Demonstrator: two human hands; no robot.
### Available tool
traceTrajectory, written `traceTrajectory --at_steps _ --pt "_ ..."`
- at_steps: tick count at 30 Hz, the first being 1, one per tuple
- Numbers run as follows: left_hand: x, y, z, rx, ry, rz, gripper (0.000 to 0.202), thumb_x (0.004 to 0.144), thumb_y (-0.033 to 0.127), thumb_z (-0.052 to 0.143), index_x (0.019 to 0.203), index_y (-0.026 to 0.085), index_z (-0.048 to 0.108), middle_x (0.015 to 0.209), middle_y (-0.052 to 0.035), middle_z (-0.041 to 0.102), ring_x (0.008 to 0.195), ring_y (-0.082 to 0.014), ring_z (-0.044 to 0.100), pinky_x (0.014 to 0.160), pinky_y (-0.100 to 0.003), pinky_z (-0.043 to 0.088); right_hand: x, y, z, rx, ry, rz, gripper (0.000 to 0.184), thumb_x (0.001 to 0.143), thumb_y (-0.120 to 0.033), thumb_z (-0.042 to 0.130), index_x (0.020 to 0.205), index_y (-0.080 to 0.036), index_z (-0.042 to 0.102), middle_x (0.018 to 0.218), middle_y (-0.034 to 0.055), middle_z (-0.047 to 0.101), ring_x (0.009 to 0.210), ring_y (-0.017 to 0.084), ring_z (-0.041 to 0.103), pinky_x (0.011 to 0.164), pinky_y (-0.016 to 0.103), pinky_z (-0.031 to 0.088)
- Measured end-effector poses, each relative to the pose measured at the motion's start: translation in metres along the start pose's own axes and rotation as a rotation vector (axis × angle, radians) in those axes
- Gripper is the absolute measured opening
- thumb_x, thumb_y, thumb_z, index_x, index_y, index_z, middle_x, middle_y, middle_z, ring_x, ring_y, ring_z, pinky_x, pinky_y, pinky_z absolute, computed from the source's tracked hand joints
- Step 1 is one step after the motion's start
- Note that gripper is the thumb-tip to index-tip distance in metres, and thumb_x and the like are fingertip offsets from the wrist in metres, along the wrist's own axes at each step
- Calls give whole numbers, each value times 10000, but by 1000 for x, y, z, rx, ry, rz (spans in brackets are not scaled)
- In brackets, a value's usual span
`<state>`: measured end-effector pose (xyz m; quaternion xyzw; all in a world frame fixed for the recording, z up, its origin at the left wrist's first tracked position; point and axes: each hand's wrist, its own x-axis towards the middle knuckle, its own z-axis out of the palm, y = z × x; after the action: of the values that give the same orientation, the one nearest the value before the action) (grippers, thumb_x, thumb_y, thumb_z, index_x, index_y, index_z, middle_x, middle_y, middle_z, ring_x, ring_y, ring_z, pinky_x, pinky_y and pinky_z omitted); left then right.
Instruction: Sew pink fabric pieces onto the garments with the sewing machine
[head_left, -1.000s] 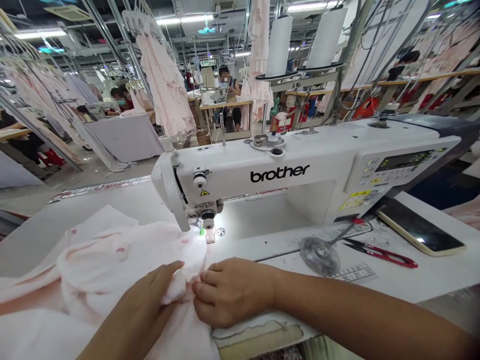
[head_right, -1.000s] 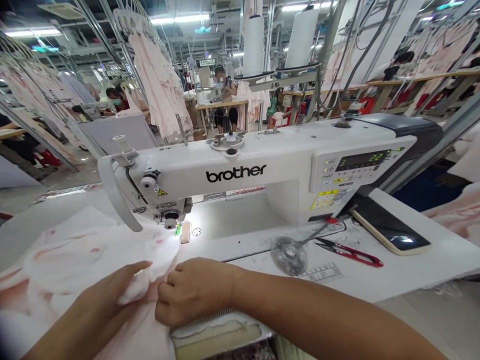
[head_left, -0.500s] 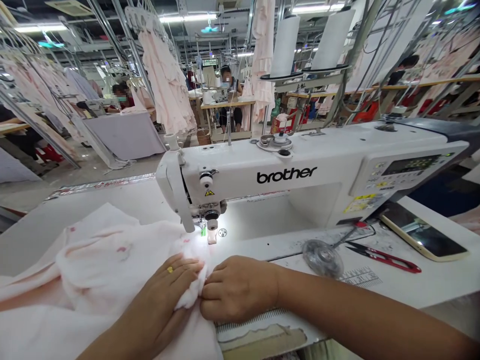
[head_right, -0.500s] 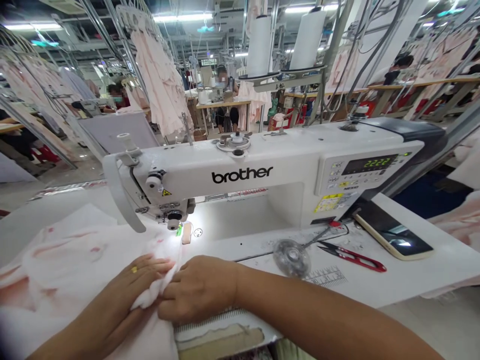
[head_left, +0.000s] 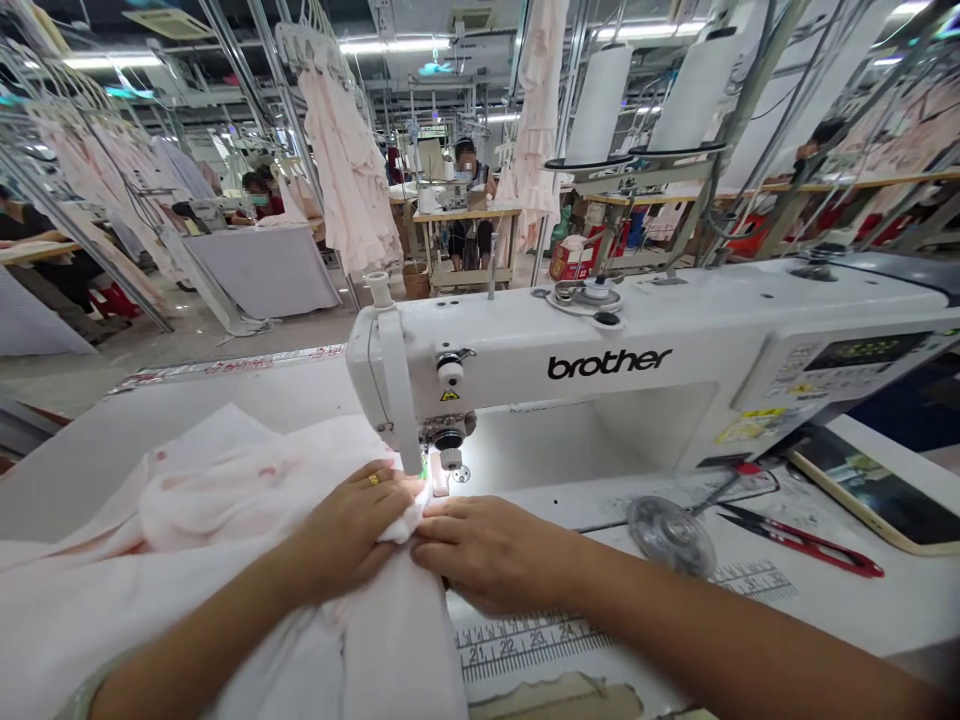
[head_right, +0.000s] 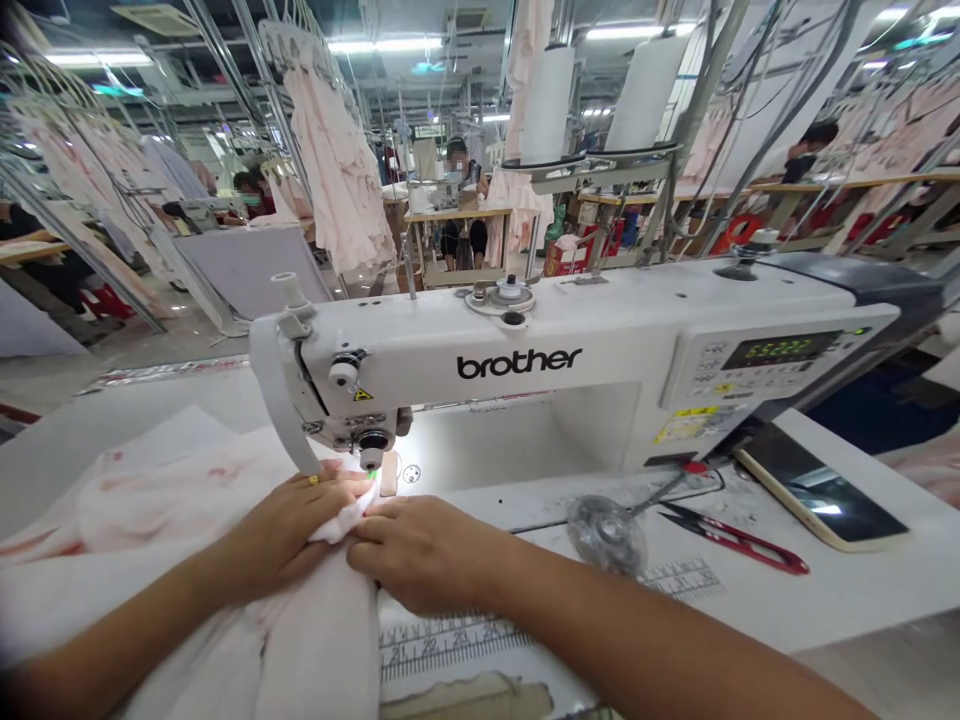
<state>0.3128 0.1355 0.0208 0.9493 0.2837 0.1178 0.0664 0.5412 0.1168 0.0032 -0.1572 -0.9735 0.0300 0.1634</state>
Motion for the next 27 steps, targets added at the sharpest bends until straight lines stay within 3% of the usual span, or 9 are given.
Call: traceTrajectory --at_steps 3,6,10,13,15,17,19,23,27 --pt "0 -1 -6 -34 -73 -44 258 878 173 403 1048 222 592 1069 -59 686 1054 -218 613 996 -399 451 -2 1 -2 143 31 14 207 888 -114 489 1054 -140 609 1061 78 649 1030 188 561 956 322 442" --pt "-12 8 -11 14 -119 -263 144 853 192 458 917 230 582 971 -41 674 955 -229 622 856 -378 496 -3 0 -3 251 98 133 213 937 -153 479 1094 -145 623 1088 76 649 1046 181 570 973 324 438" --pt "-39 28 -20 338 56 -488 160 815 200 450 910 229 576 917 -66 656 871 -290 618 801 -464 477 0 -2 -5 271 163 389 229 953 -321 610 1087 -139 654 1047 78 650 991 194 565 943 346 437" --pt "-49 43 -26 610 237 -417 147 826 241 436 895 210 562 924 -105 643 899 -340 599 901 -577 416 4 -4 -6 225 133 464 299 920 -396 665 1089 -149 666 1012 69 641 965 208 538 917 367 424" --pt "-46 52 -26 661 337 -290 175 821 212 444 959 199 551 1054 -125 642 1063 -355 572 1009 -595 355 6 -6 -6 193 103 452 276 936 -382 645 1092 -155 665 1021 66 631 978 211 520 914 371 411" --pt "-37 58 -20 563 373 -157 226 811 134 439 1006 205 529 1126 -104 639 1165 -309 549 1080 -536 329 8 -7 -3 165 95 430 211 951 -339 617 1045 -157 668 1070 69 616 1015 217 501 930 379 399" --pt "-27 61 -10 361 359 -134 243 800 84 410 979 219 503 1002 -64 660 1040 -239 613 985 -422 439 9 -8 0 150 104 417 135 944 -274 591 955 -161 665 1116 68 600 1057 230 483 948 390 393" --pt "-16 45 9 -46 266 -340 79 841 193 445 906 230 474 783 3 614 696 -171 610 615 -279 491 8 -7 3 174 67 298 136 870 -134 550 941 -184 655 1141 48 614 1178 252 434 1034 431 348" --pt "-12 15 10 -167 240 -515 159 827 323 588 932 219 527 796 27 660 694 -160 633 602 -247 488 6 -5 -2 191 27 133 368 877 -68 486 1203 -202 592 1299 -3 585 1251 176 412 1139 377 244"
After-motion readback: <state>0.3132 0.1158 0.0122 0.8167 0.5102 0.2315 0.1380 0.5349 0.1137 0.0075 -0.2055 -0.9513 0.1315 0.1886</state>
